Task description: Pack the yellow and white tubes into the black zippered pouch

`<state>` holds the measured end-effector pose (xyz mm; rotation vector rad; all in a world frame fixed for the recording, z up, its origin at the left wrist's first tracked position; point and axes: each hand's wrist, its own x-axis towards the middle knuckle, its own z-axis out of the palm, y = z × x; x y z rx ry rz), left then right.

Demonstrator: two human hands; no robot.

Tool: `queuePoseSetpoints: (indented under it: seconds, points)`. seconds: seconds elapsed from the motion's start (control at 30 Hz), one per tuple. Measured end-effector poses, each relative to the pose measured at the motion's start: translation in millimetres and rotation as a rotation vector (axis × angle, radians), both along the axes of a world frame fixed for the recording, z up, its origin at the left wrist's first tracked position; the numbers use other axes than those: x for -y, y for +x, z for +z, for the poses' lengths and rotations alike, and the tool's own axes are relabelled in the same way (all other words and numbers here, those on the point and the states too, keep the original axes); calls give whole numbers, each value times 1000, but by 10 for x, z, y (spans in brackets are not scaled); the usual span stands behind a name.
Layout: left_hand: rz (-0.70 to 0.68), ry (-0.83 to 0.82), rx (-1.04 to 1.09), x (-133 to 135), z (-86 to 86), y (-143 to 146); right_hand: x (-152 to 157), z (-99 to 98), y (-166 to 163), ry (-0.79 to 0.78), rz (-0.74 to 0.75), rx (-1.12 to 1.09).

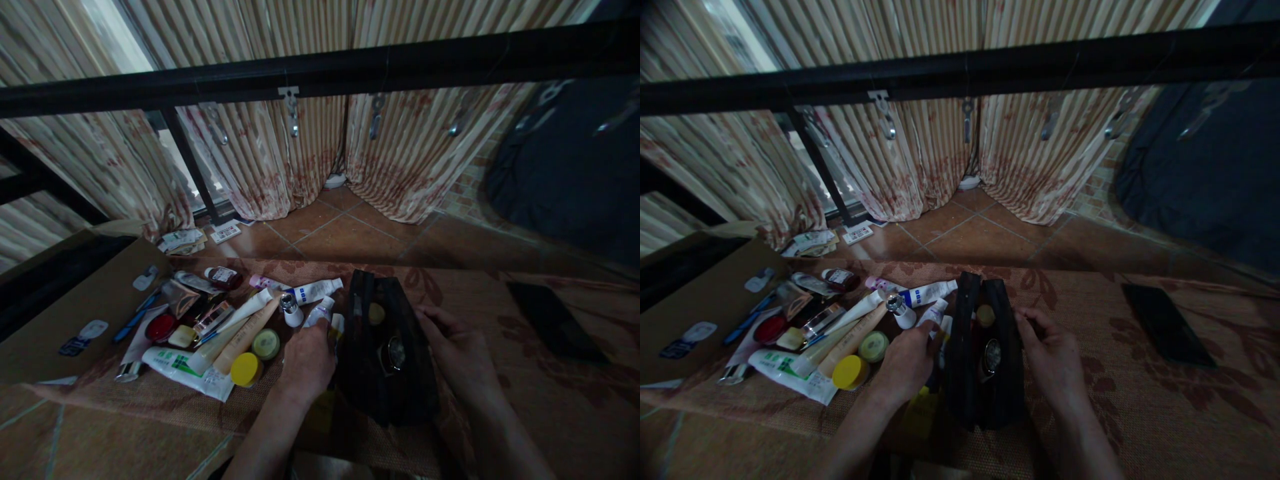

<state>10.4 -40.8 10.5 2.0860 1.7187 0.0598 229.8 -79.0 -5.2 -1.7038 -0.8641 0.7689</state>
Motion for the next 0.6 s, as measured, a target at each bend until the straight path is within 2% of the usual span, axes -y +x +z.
queuePoseSetpoints:
  seconds: [0.27,0.6]
  points:
    - [-7,-10,-14,13,40,17,1,-4,20,4,17,48]
    - [-16,6,-21,14,-6,12,3,-2,1,25,37,70]
